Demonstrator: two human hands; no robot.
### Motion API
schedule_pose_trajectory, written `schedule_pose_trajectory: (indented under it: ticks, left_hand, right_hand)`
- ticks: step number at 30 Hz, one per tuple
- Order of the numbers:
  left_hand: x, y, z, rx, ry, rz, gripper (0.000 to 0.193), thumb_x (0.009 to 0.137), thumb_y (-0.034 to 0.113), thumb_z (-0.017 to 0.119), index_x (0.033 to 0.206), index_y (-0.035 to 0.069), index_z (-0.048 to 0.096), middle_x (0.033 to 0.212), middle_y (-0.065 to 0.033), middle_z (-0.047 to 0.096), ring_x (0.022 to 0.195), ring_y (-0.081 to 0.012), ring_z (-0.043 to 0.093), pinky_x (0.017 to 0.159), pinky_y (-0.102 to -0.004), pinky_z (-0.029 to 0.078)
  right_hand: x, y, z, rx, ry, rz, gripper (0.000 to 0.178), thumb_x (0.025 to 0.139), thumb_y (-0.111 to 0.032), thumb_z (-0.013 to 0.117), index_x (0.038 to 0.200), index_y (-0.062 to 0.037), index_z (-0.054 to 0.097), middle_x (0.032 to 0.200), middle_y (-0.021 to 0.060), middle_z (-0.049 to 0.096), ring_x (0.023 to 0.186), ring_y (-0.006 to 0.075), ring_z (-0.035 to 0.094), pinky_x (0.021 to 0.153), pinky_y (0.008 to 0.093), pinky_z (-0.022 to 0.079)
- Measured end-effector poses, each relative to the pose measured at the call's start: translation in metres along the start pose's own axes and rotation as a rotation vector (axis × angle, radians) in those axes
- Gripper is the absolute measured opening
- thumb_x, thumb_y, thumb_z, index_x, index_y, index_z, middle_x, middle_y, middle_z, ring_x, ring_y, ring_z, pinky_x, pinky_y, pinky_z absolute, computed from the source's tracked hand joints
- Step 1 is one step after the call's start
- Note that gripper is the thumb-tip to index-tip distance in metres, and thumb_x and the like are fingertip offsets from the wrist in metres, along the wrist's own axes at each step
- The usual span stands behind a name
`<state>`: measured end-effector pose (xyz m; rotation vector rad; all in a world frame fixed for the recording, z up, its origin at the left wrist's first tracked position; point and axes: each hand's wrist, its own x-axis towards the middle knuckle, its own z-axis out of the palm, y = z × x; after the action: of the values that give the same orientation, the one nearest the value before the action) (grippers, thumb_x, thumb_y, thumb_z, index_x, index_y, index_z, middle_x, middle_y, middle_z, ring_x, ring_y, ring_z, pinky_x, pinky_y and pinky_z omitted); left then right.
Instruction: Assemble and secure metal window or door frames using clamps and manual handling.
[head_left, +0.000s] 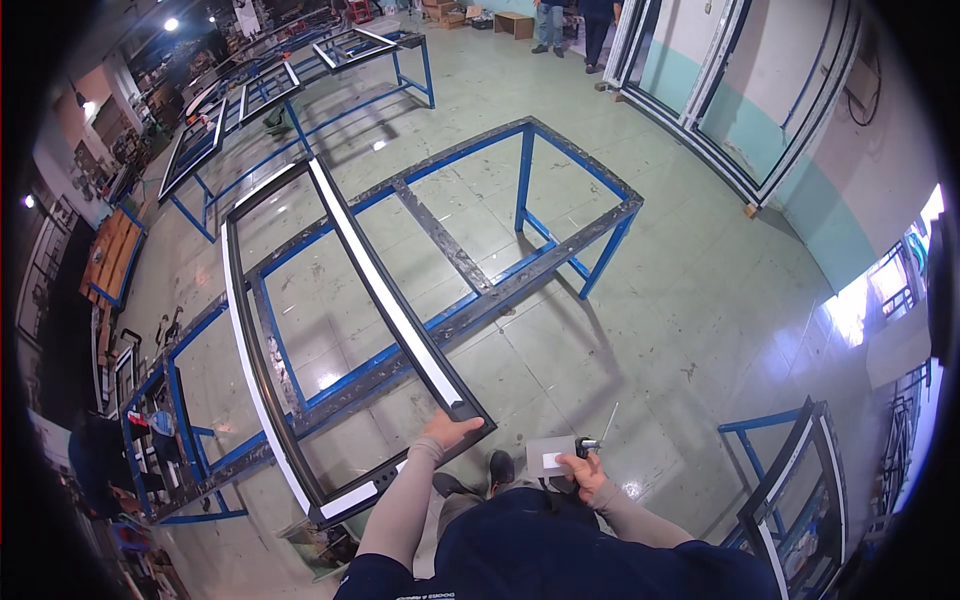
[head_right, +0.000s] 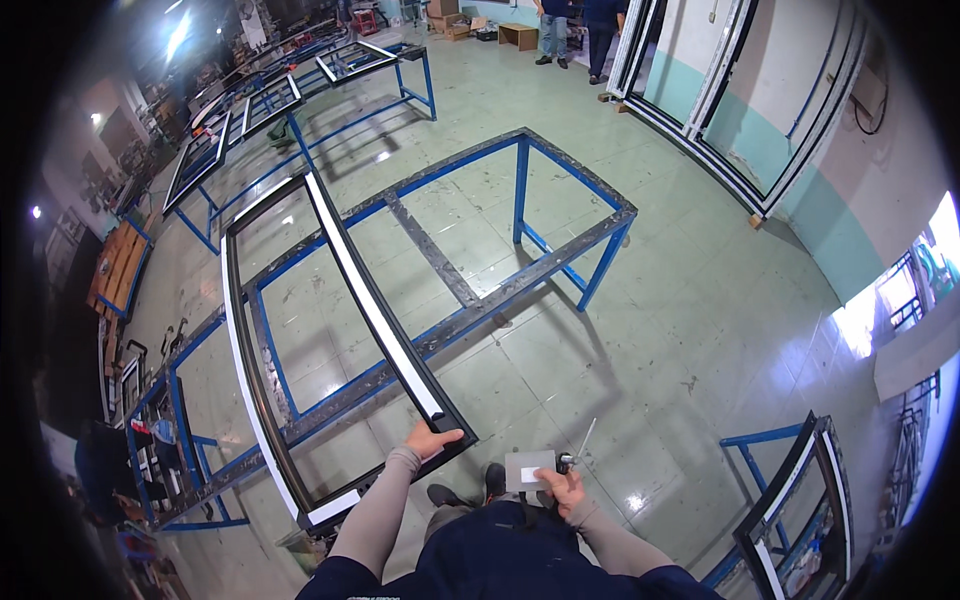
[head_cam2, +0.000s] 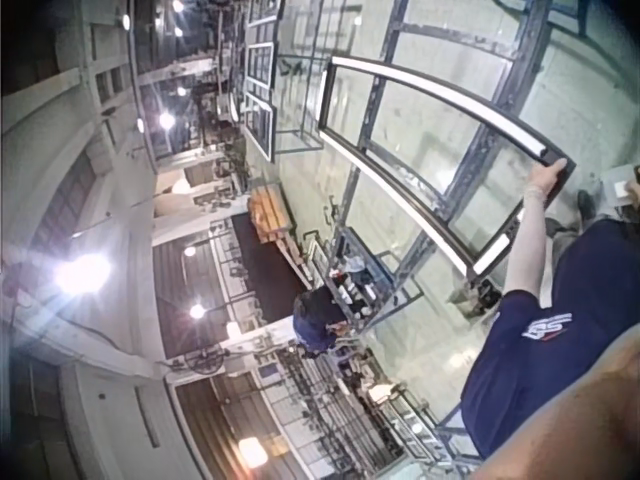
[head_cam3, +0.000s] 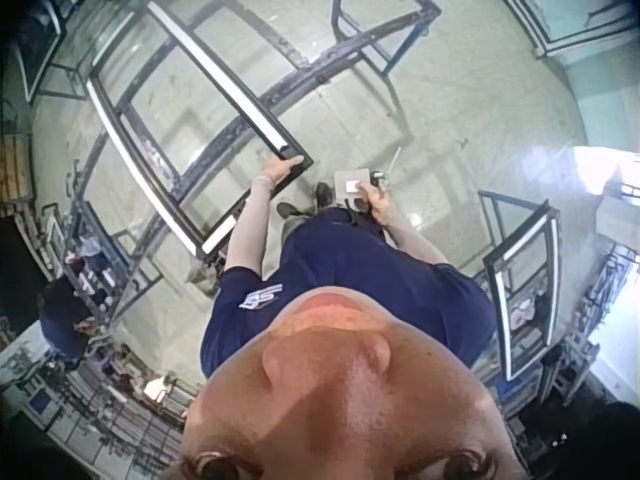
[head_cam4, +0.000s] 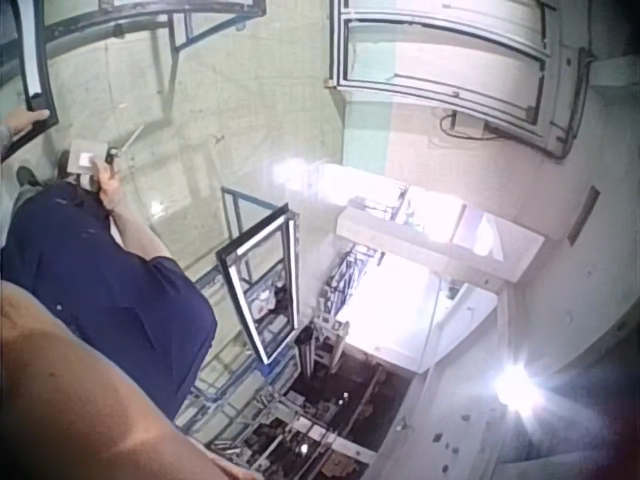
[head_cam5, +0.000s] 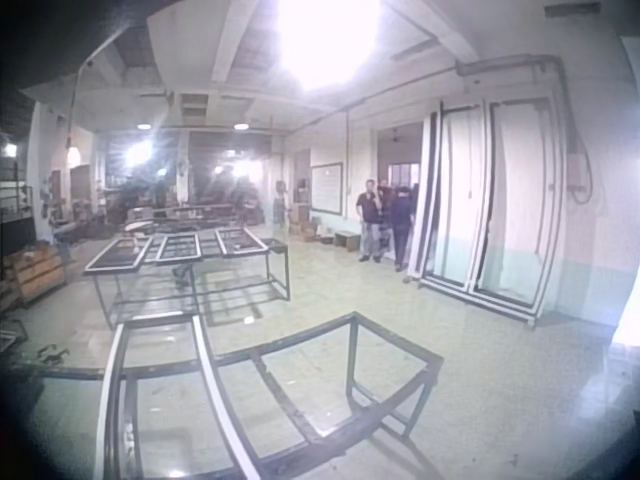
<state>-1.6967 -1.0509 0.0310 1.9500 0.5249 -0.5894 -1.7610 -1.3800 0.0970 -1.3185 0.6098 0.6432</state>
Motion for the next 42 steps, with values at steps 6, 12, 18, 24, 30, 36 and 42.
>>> schedule_pose_trajectory:
  ticks: [6, 12, 18, 24, 30, 36, 42]
  left_hand:
    - [-0.024, 0.035, -0.014, -0.072, -0.156, 0.064, 0.093, 0.059, 0.059, 0.076, 0.122, -0.004, 0.05, 0.121, -0.0228, 0.055, 0.115, -0.033, 0.053, 0.098, -0.0372, 0.042]
    - [-0.032, 0.042, -0.009, 0.22, 0.06, -0.032, 0.102, 0.055, 0.068, 0.071, 0.13, 0.003, 0.045, 0.125, -0.0186, 0.055, 0.117, -0.0317, 0.052, 0.1, -0.0385, 0.039]
    - [-0.007, -0.024, -0.015, -0.097, -0.005, 0.178, 0.063, 0.077, 0.043, 0.069, 0.118, -0.003, 0.054, 0.116, -0.0215, 0.059, 0.111, -0.0303, 0.055, 0.095, -0.0355, 0.043]
    - [-0.071, 0.006, -0.009, -0.428, 0.656, 0.401, 0.025, 0.083, 0.024, 0.059, 0.092, 0.002, 0.063, 0.085, -0.0145, 0.065, 0.076, -0.0232, 0.061, 0.07, -0.0344, 0.048]
    - [-0.231, -0.084, 0.001, -0.363, 0.43, 0.145, 0.033, 0.081, 0.033, 0.061, 0.074, 0.001, 0.061, 0.07, -0.0169, 0.062, 0.063, -0.0287, 0.06, 0.06, -0.039, 0.046]
    - [-0.343, -0.253, 0.101, -0.424, 0.714, -0.173, 0.026, 0.084, 0.03, 0.056, 0.083, 0.005, 0.063, 0.08, -0.0137, 0.066, 0.073, -0.0278, 0.065, 0.068, -0.0388, 0.049]
    - [-0.459, -0.363, 0.146, -0.698, 0.846, -0.42, 0.023, 0.08, 0.026, 0.053, 0.086, 0.007, 0.064, 0.09, -0.0153, 0.066, 0.088, -0.0329, 0.062, 0.077, -0.0408, 0.048]
  right_hand:
    - [-0.003, 0.007, -0.007, -0.03, -0.032, -0.007, 0.03, 0.071, -0.021, 0.071, 0.093, -0.0039, 0.062, 0.078, 0.0027, 0.057, 0.07, 0.0127, 0.05, 0.057, 0.027, 0.038]
    - [0.0, 0.015, -0.02, -0.094, -0.134, -0.287, 0.026, 0.068, -0.022, 0.071, 0.086, -0.0056, 0.061, 0.072, 0.002, 0.056, 0.059, 0.0129, 0.049, 0.053, 0.0264, 0.038]
    - [-0.002, 0.008, -0.011, -0.137, -0.194, -0.064, 0.027, 0.073, -0.023, 0.068, 0.092, -0.0072, 0.059, 0.084, 0.0019, 0.053, 0.067, 0.0127, 0.048, 0.055, 0.0258, 0.039]
    - [0.004, 0.015, -0.017, -0.137, -0.087, 0.07, 0.033, 0.071, -0.024, 0.069, 0.096, -0.0092, 0.052, 0.088, 0.0031, 0.055, 0.065, 0.012, 0.051, 0.048, 0.0219, 0.038]
    - [-0.014, 0.031, 0.057, -0.529, -0.26, 0.119, 0.034, 0.071, -0.016, 0.068, 0.101, -0.0038, 0.056, 0.079, 0.003, 0.057, 0.056, 0.0108, 0.049, 0.04, 0.0232, 0.033]
    - [-0.054, 0.105, 0.145, -0.918, -0.66, -0.116, 0.032, 0.069, -0.021, 0.068, 0.094, -0.0061, 0.055, 0.078, 0.0069, 0.056, 0.055, 0.0172, 0.051, 0.043, 0.0317, 0.039]
    - [-0.078, 0.22, 0.245, -0.88, -1.081, -0.187, 0.034, 0.081, -0.024, 0.065, 0.103, -0.0009, 0.054, 0.093, 0.0102, 0.055, 0.076, 0.0158, 0.052, 0.062, 0.0283, 0.043]
